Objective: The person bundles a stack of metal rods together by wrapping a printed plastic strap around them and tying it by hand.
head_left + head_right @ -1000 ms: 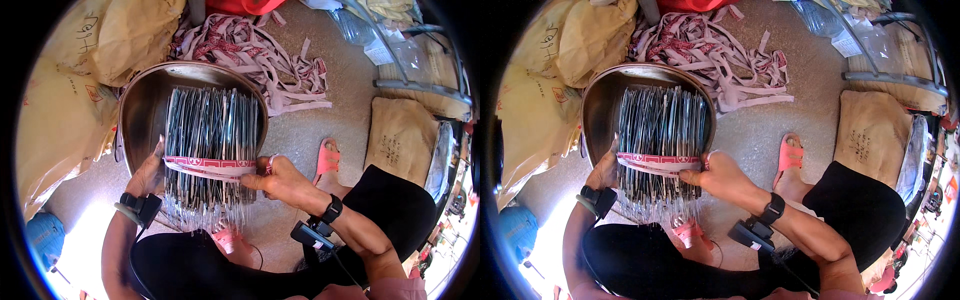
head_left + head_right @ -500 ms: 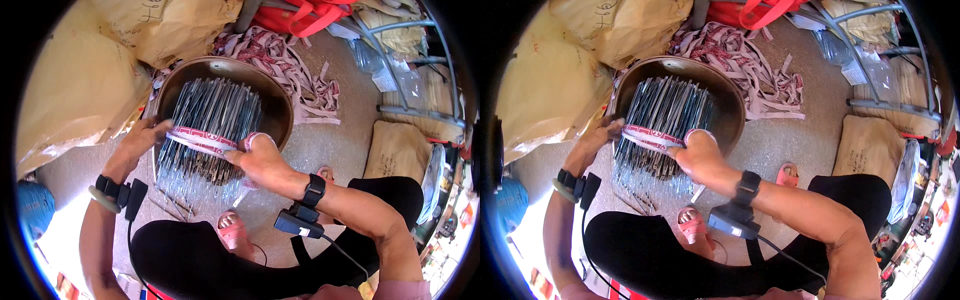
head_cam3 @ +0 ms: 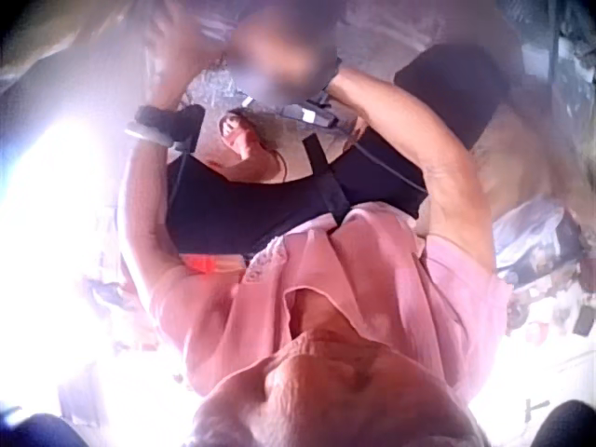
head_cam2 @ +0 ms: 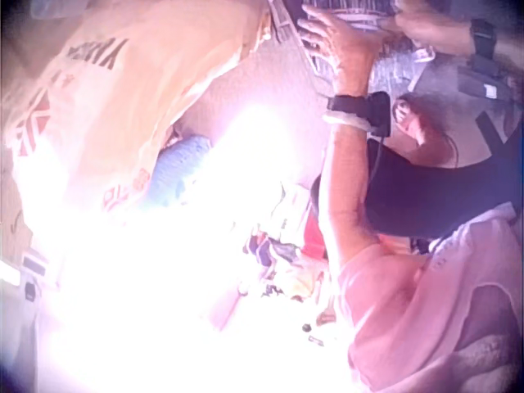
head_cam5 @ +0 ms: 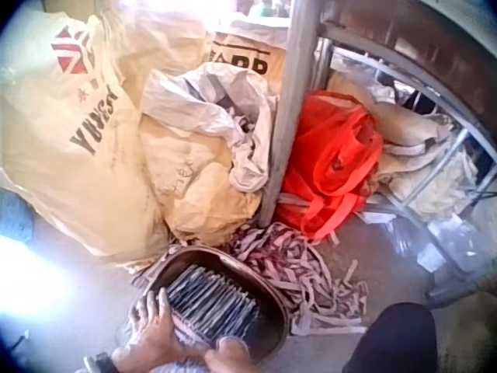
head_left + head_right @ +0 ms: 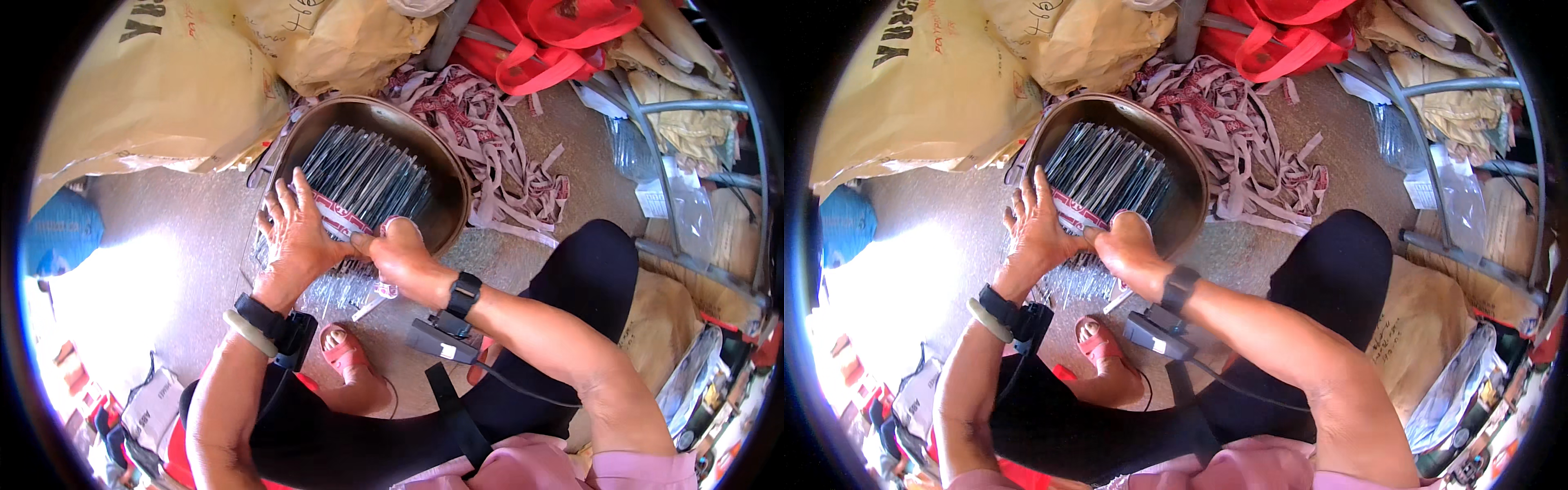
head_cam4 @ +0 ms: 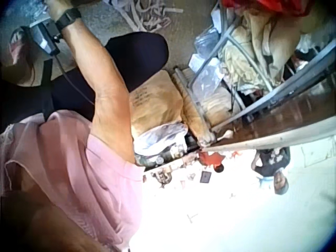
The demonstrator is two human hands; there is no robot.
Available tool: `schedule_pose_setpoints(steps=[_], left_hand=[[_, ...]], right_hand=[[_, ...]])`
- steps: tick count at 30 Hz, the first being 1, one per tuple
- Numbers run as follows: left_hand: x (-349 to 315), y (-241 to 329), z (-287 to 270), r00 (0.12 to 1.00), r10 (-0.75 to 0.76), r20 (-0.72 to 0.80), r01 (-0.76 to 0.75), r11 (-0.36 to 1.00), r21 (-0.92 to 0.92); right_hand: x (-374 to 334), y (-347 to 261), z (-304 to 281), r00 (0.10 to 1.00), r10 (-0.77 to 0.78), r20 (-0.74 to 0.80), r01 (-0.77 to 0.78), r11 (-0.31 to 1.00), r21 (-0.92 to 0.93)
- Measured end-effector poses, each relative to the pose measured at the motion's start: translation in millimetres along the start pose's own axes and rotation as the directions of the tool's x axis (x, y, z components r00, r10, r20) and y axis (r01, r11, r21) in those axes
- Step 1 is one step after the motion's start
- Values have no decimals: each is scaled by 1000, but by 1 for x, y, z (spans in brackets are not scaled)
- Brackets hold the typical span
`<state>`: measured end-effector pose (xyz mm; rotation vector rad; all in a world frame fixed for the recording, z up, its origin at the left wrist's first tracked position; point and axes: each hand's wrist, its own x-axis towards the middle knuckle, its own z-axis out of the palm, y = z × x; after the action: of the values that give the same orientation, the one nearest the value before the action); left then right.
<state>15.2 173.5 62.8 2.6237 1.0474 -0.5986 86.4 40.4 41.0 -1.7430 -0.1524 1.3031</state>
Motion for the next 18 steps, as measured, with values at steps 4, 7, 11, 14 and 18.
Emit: schedule_pose_setpoints(steps=[4,7,11,14,18], left_hand=[[-13,8,13,995,-64,-70,59,996,-68],[-19,17,25,989,-101,-111,93,993,-71],[-22,0,80,936,-102,-336,154,979,132],[-32,18,61,952,-180,-248,151,980,-131],[-49,53,50,954,-244,-172,218,964,-155]], right_hand=[[-11,-2,-14,993,57,105,-47,994,-99],[-23,-4,-30,971,137,197,-109,984,-144],[-44,6,-24,928,-180,326,237,961,-142],[-73,0,-22,927,-238,289,270,960,-74],[-109,1,-27,939,-224,261,215,974,65]])
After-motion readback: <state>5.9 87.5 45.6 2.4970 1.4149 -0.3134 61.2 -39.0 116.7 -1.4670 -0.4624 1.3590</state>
